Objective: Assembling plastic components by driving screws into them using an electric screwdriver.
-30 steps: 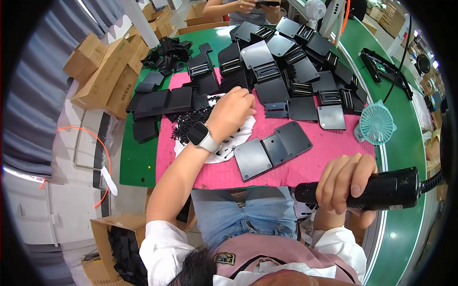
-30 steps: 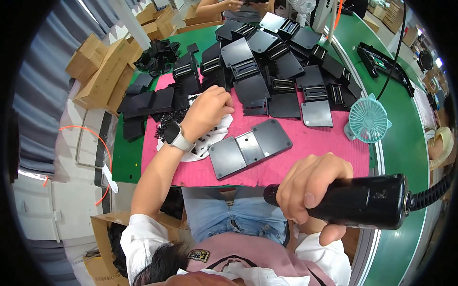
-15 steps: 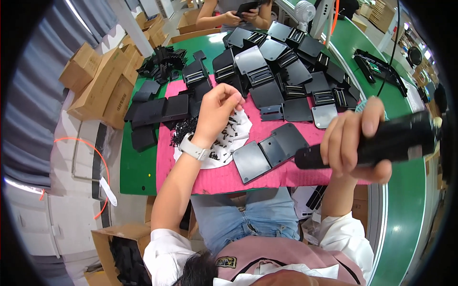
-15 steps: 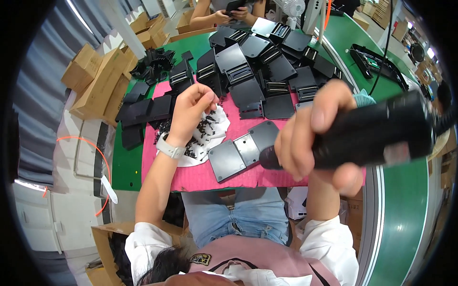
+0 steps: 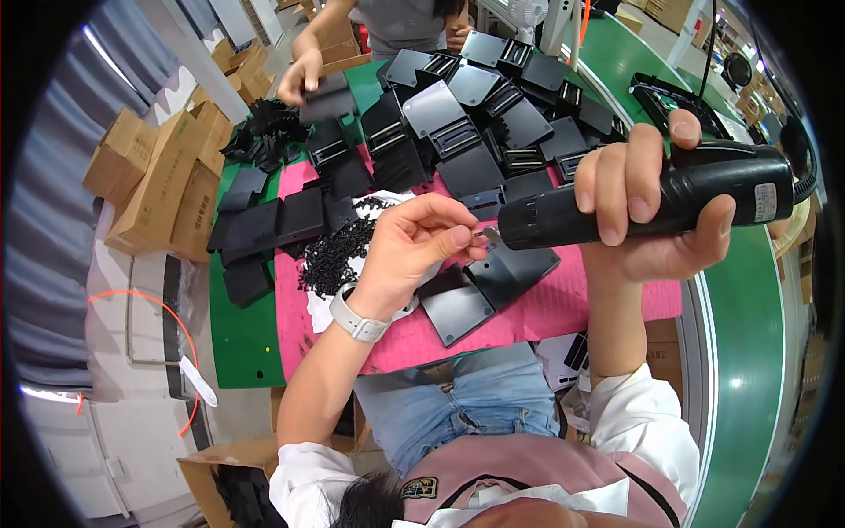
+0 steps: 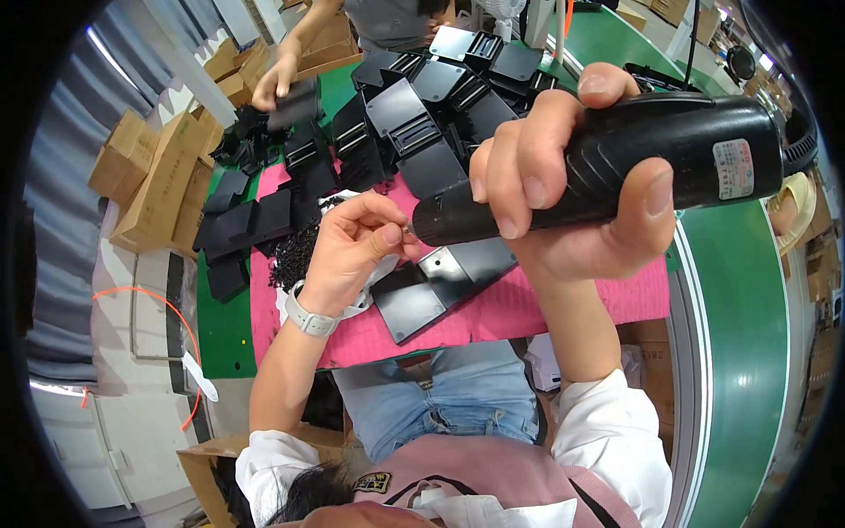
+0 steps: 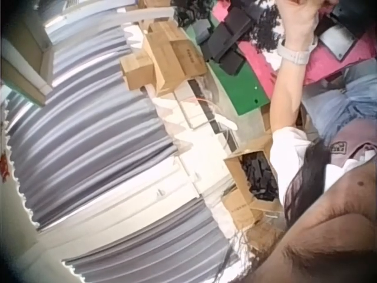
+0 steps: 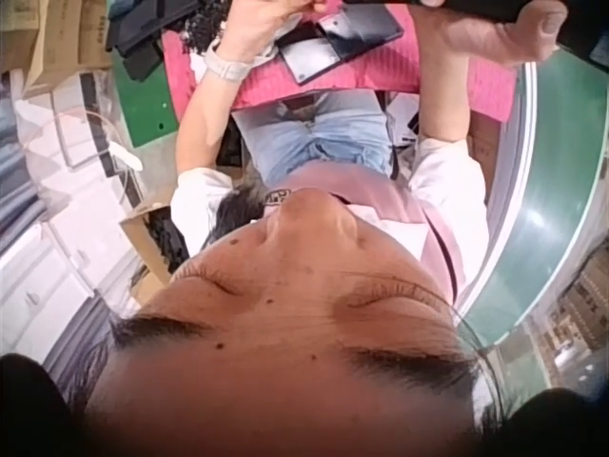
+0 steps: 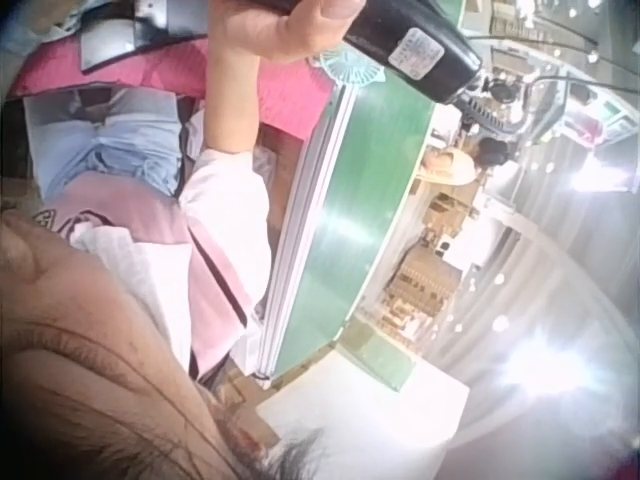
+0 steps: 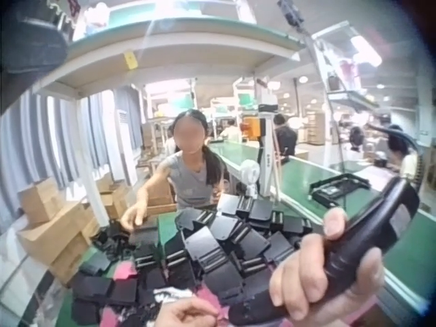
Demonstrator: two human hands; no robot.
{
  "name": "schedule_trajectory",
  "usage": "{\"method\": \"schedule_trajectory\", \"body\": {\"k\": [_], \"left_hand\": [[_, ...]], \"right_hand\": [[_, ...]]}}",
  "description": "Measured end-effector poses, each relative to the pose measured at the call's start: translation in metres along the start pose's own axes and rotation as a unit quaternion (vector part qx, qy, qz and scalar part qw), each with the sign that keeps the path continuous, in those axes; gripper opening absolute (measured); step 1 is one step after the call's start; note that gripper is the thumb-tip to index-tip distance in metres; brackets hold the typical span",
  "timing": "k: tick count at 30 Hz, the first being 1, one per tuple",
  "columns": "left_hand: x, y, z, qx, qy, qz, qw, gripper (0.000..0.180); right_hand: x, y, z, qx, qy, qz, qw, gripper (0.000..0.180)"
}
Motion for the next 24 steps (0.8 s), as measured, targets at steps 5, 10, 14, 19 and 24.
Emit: {"method": "schedule_trajectory", "body": {"k": [5, 10, 14, 19, 24], "left_hand": [[0.001, -0.002, 0.001, 0.003, 0.002, -0.013, 1.000, 0.013], [0.001, -0.006, 0.001, 0.040, 0.013, 0.012, 0.999, 0.013], [0.003, -0.012, 0.003, 0.073, 0.014, 0.051, 0.996, 0.018], [0.005, -0.003, -0.014, -0.030, -0.049, 0.106, 0.993, 0.037], [0.006, 0.004, 0.007, -0.297, 0.001, 0.077, 0.952, 0.042]], "right_hand": [[0.003, 0.007, 0.002, 0.003, -0.018, -0.006, 1.000, 0.054], [0.004, 0.008, -0.011, 0.044, -0.088, 0.039, 0.994, 0.049], [0.006, 0.008, -0.020, 0.051, -0.147, 0.053, 0.986, 0.052], [0.008, 0.011, -0.006, 0.015, -0.060, 0.008, 0.998, 0.054], [0.005, 0.029, 0.001, 0.090, -0.019, -0.128, 0.988, 0.047]]}}
Point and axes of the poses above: each hand's wrist, its own x-axis away from the middle knuckle, its own z-axis out of the back of the hand, y = z × x, the point moved 6 cm from there along -x, towards the middle knuckle, and after that the axes turned 1 degree about -z, right-handed, at the moved point
